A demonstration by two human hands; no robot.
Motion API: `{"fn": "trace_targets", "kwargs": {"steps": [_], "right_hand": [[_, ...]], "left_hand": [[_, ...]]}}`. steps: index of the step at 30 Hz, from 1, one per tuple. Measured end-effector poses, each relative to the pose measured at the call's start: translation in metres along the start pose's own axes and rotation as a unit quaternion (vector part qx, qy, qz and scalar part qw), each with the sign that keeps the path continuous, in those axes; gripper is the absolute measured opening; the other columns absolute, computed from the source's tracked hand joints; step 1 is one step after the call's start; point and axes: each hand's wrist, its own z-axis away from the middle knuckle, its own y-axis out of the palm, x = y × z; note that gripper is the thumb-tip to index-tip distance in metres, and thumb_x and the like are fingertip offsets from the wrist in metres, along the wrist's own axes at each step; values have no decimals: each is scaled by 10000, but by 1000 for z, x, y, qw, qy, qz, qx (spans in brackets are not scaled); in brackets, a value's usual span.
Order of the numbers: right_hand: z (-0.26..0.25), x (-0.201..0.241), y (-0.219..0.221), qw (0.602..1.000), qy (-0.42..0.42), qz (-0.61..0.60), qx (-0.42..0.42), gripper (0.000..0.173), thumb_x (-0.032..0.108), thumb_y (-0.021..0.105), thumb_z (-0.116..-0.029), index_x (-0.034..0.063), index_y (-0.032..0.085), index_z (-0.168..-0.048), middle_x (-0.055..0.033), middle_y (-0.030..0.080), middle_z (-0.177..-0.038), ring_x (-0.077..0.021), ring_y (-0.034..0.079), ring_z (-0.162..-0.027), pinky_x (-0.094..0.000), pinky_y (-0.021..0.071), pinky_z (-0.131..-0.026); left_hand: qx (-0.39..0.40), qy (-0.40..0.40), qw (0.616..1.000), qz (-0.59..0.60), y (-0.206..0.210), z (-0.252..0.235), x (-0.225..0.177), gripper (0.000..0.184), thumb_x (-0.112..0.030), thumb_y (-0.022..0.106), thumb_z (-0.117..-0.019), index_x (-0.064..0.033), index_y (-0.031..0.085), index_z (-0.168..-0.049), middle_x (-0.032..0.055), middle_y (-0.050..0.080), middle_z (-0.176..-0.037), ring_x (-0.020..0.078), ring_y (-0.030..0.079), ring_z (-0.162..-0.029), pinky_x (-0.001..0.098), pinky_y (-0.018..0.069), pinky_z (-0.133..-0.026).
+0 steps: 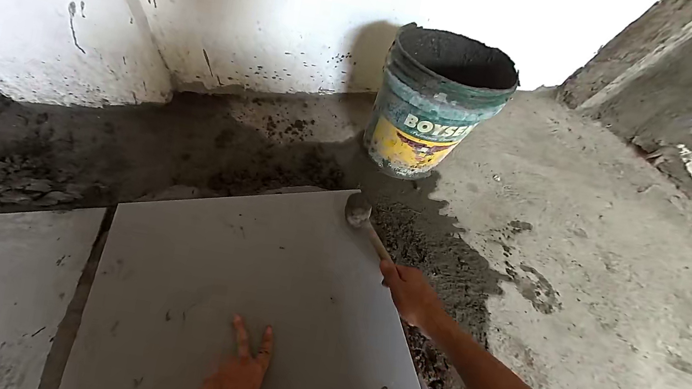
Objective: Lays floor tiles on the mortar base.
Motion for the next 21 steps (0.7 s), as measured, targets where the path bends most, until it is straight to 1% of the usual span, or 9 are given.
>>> {"fn": "trace_targets", "kwargs": {"steps": [3, 5, 7, 9, 12, 14, 16, 18, 21], "right_hand": [[-23, 14, 12, 1000, -10, 14, -17, 649, 556, 269, -1092, 39, 630, -939, -140, 596, -764, -285, 618, -692, -493, 522, -651], [-32, 31, 13, 1000, 25, -4, 2, 694, 599, 248, -1084, 31, 640, -1008, -140, 576, -748, -256, 574, -589, -435, 504, -558], [-35, 49, 11, 999, 4, -32, -24, 693, 598, 267, -1083, 29, 655, -1010, -137, 578, -732, -254, 567, -573, -437, 501, -544], [-36, 61, 17, 999, -24, -14, -31, 694, 579, 254, -1088, 17, 646, -977, -157, 599, -765, -301, 609, -660, -500, 517, -626], [-33, 78, 23, 999, -10, 42, 15, 693, 591, 249, -1085, 29, 637, -967, -152, 603, -789, -289, 619, -685, -482, 518, -637], [-25, 97, 35, 997, -61, 43, 3, 657, 556, 275, -1093, 31, 639, -938, -153, 616, -797, -307, 638, -747, -510, 519, -685], [-18, 110, 61, 992, -113, 52, 29, 634, 521, 262, -1101, 27, 646, -992, -154, 633, -849, -311, 654, -815, -522, 532, -750], [-15, 124, 84, 987, -116, 73, 90, 651, 532, 265, -1101, 21, 657, -1008, -156, 637, -866, -302, 652, -799, -503, 532, -739], [-13, 155, 106, 984, -147, 62, 84, 637, 546, 286, -1095, 48, 652, -941, -124, 613, -798, -280, 632, -759, -484, 516, -701]], "left_hand": [[2, 4, 1000, 11, 2, 2, 1, 1383, -417, 915, -722, -232, -81, -1664, 262, -269, -1658, 349, 743, -888, 412, 618, -755], [7, 7, 1000, 15, 3, 7, 0, 1362, -409, 907, -742, -264, -86, -1663, 250, -301, -1650, 347, 737, -880, 416, 614, -751], [4, 15, 1000, 24, 6, 9, 0, 1307, -364, 894, -772, -311, -60, -1663, 231, -296, -1658, 359, 729, -836, 443, 609, -746], [11, 16, 1000, 21, 7, 9, -2, 1247, -312, 864, -816, -324, -52, -1663, 229, -273, -1667, 382, 724, -832, 456, 606, -755], [20, 16, 999, 20, 7, 12, -7, 1203, -275, 841, -843, -319, -35, -1665, 223, -256, -1675, 391, 726, -863, 465, 604, -772], [14, 13, 999, 30, 5, 11, -6, 1195, -246, 843, -832, -303, -7, -1669, 229, -236, -1680, 407, 724, -866, 482, 605, -765], [7, 7, 999, 45, 4, 12, -7, 1172, -223, 834, -838, -304, 13, -1670, 212, -230, -1687, 402, 724, -851, 483, 606, -756], [11, 9, 999, 48, 6, 14, -8, 1151, -189, 811, -857, -313, 3, -1668, 205, -232, -1688, 379, 726, -837, 464, 605, -751], [0, 11, 999, 52, 4, 11, -8, 1147, -167, 810, -854, -318, 16, -1668, 206, -221, -1690, 383, 723, -844, 462, 601, -749]]}}
